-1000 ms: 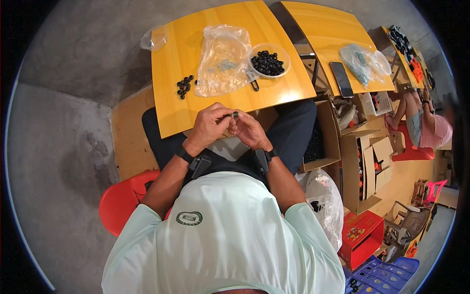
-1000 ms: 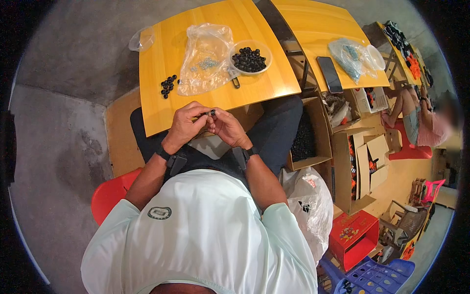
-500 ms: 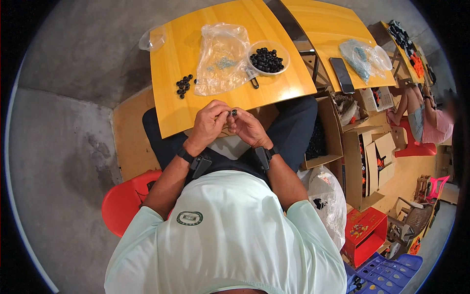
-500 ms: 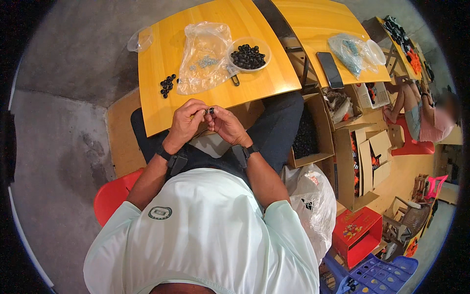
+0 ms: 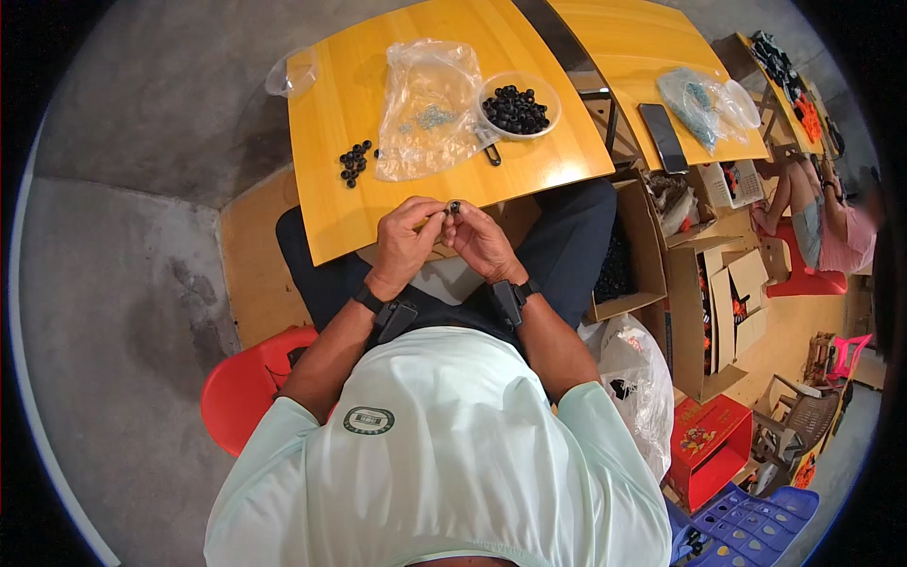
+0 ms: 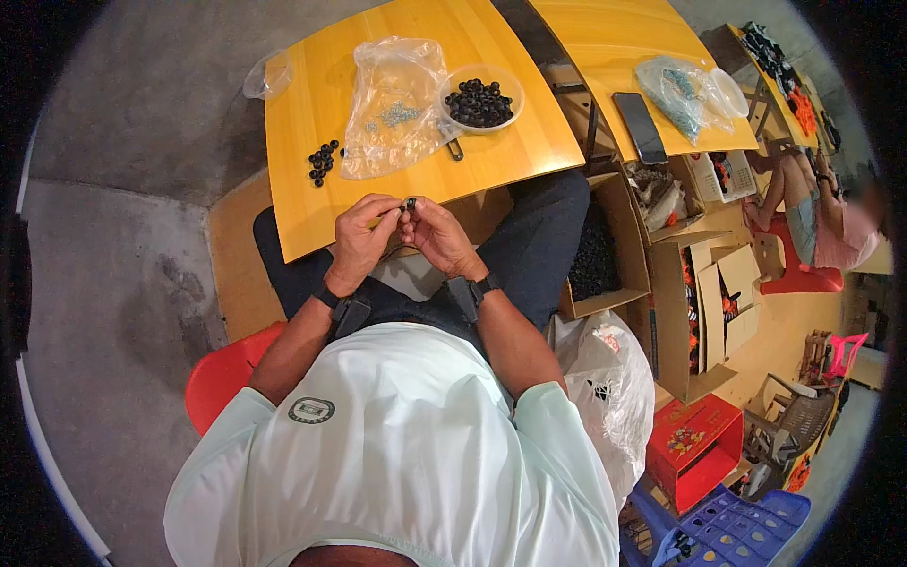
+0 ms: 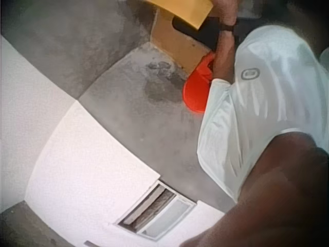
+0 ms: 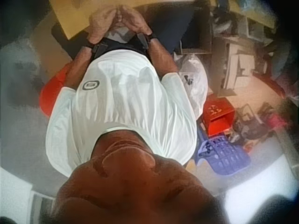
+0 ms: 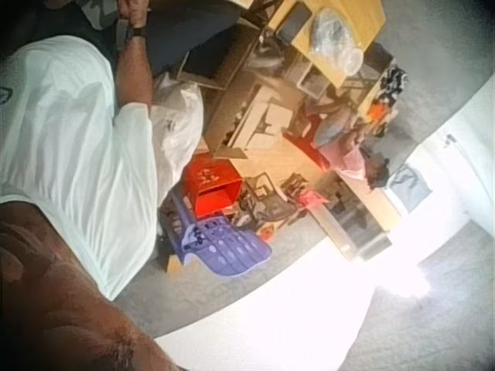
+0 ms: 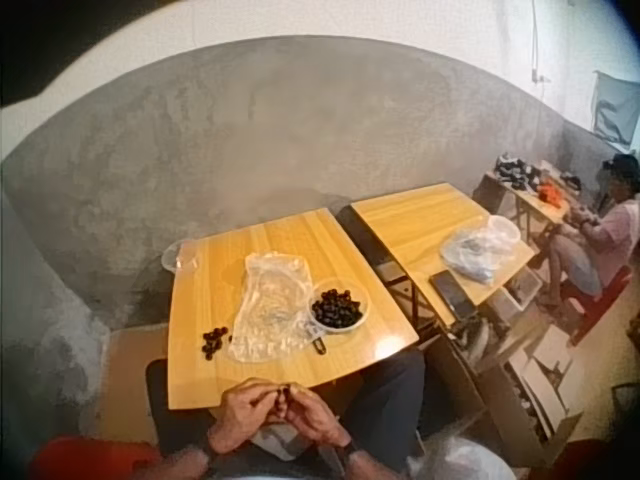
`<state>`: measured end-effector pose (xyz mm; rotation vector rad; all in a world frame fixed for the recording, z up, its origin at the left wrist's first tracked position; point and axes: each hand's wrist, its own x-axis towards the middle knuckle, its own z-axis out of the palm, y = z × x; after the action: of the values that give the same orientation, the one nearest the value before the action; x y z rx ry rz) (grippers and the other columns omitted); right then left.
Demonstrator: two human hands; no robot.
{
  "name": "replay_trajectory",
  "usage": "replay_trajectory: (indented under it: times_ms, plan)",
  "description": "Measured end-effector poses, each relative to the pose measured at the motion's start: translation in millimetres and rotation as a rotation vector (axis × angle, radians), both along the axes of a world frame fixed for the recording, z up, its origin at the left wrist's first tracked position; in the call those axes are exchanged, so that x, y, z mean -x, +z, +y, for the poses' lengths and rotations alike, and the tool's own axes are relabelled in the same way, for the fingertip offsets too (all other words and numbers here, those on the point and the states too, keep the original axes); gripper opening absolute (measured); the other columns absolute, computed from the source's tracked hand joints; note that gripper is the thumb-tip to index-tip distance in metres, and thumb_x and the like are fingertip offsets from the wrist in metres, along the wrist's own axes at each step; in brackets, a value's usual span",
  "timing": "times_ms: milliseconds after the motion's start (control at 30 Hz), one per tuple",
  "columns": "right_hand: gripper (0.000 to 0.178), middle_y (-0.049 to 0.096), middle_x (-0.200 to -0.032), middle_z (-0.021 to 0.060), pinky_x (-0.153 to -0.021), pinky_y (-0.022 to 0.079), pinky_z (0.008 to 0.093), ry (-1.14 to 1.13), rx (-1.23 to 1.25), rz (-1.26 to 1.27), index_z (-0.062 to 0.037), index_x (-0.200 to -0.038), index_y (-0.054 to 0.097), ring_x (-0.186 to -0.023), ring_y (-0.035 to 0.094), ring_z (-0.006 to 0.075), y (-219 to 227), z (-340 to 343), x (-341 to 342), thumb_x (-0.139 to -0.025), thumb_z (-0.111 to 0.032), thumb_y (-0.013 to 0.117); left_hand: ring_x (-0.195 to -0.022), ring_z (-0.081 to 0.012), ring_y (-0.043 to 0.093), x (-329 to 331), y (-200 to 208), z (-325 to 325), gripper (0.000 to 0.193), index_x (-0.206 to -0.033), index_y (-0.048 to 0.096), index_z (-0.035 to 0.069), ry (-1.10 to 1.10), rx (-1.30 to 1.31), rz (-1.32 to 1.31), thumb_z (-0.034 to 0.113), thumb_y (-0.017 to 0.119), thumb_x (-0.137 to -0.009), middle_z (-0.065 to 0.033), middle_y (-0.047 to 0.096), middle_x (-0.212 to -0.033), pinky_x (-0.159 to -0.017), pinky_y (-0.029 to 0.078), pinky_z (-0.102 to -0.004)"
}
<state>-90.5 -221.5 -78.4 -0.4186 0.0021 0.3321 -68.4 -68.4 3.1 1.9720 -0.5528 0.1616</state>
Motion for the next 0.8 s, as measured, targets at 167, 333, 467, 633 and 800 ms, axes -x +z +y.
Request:
replay_trajectory:
  times_ms: [167, 333, 467, 633, 800]
  plan:
    - [0.024, 0.063, -0.094, 0.0024, -0.073, 0.048, 0.0286, 0.014, -0.009, -0.004, -0.0052, -0.106, 0.061, -0.08, 0.057, 0.0112, 1.6, 1.3, 1.6, -0.101, -0.028, 0.055, -0.08, -0.0182, 0.068, 0.4, 1.0, 3.9, 0.009, -0.093, 0.07, -0.003, 0.001, 0.042, 0.056, -0.003, 0.067, -0.084, -0.0107, 0.07, -0.091, -0.072, 0.054, -0.0279]
    - [0.026, 0.063, -0.095, 0.0026, -0.074, 0.048, 0.0291, 0.018, -0.018, -0.013, -0.0046, -0.109, 0.061, -0.081, 0.057, 0.0116, 3.8, 1.8, 2.1, -0.101, -0.028, 0.056, -0.083, -0.0174, 0.067, -5.0, 3.3, 7.7, 0.008, -0.09, 0.069, -0.002, -0.022, 0.115, 0.141, -0.003, 0.069, -0.082, -0.0092, 0.069, -0.091, -0.075, 0.052, -0.0268]
    - [0.026, 0.062, -0.095, 0.0029, -0.074, 0.047, 0.0293, 0.035, -0.018, -0.013, -0.0048, -0.109, 0.06, -0.08, 0.056, 0.0118, 5.8, 1.9, 2.7, -0.101, -0.029, 0.056, -0.084, -0.0171, 0.066, -12.2, 3.6, 8.7, 0.008, -0.089, 0.069, -0.002, -0.026, 0.127, 0.129, -0.001, 0.07, -0.081, -0.0087, 0.068, -0.091, -0.077, 0.052, -0.027]
    - [0.025, 0.062, -0.095, 0.0032, -0.075, 0.047, 0.0297, 0.057, -0.02, -0.031, -0.0052, -0.107, 0.06, -0.08, 0.056, 0.0121, 6.1, -0.4, 3.0, -0.101, -0.029, 0.055, -0.086, -0.017, 0.066, -12.4, 2.7, 7.6, 0.009, -0.089, 0.069, -0.001, -0.066, 0.102, 0.122, -0.002, 0.071, -0.08, -0.0083, 0.068, -0.091, -0.077, 0.052, -0.0271]
    - [0.025, 0.062, -0.095, 0.0029, -0.075, 0.048, 0.0297, 0.049, 0.002, -0.031, -0.0047, -0.106, 0.061, -0.079, 0.056, 0.0121, 6.2, 0.4, 3.0, -0.102, -0.029, 0.055, -0.086, -0.0171, 0.066, -12.8, -0.8, 8.0, 0.009, -0.089, 0.069, 0.0, -0.065, 0.125, 0.126, -0.002, 0.07, -0.08, -0.0081, 0.067, -0.092, -0.077, 0.052, -0.0275]
